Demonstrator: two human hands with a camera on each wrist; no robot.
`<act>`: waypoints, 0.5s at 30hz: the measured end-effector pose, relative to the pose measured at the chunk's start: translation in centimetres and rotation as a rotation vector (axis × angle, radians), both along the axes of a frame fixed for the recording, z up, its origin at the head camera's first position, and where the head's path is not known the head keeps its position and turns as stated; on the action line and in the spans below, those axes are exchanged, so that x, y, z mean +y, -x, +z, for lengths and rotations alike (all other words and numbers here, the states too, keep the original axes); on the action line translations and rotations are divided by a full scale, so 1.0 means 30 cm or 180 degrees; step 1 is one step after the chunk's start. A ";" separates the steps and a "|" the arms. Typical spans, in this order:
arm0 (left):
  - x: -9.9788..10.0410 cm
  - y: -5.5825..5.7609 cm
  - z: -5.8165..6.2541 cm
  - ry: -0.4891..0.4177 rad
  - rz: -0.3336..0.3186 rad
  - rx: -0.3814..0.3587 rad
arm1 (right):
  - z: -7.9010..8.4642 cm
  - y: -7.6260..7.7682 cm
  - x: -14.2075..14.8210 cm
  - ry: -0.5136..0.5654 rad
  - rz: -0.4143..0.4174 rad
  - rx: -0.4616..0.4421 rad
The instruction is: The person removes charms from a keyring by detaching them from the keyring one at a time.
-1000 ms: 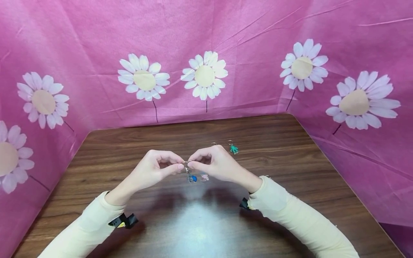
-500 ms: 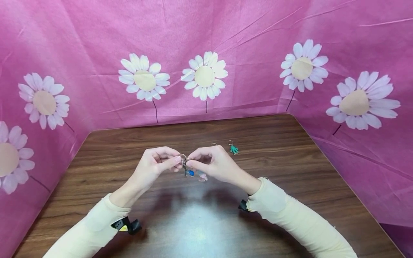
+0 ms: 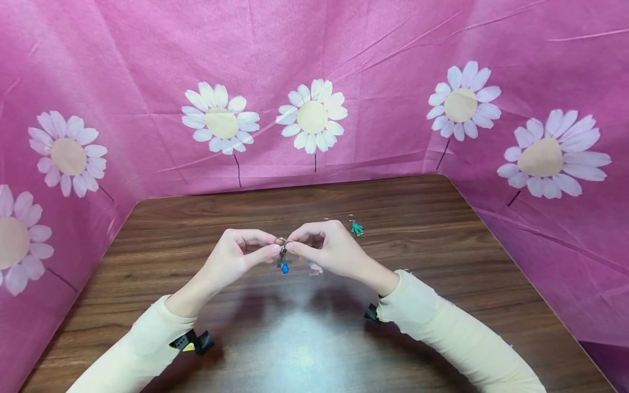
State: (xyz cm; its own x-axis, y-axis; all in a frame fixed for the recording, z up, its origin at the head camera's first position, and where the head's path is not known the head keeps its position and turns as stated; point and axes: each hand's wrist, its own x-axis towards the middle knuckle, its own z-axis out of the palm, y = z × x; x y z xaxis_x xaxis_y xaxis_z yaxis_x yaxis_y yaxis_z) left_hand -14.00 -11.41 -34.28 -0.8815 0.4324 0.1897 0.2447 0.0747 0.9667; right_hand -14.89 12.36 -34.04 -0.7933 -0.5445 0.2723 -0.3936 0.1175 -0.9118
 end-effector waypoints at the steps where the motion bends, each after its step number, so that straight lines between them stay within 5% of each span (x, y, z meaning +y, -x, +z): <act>1: -0.004 0.000 0.000 0.0158 -0.0012 0.0098 | 0.001 0.001 0.002 -0.0001 -0.0007 -0.0037; 7: -0.013 -0.006 0.013 0.0597 0.0066 0.0627 | -0.004 0.000 0.011 -0.0082 0.0101 -0.0142; 15: -0.009 -0.017 0.036 0.0703 -0.0041 0.0576 | -0.002 -0.002 0.005 -0.0075 0.0107 0.0011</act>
State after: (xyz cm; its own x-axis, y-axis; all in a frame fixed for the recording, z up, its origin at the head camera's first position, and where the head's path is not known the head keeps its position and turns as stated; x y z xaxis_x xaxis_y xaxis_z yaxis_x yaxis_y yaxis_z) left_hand -13.49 -11.68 -33.19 -0.8360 0.4918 0.2435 0.4142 0.2744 0.8678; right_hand -14.84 12.51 -34.11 -0.7736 -0.5772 0.2616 -0.4007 0.1256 -0.9076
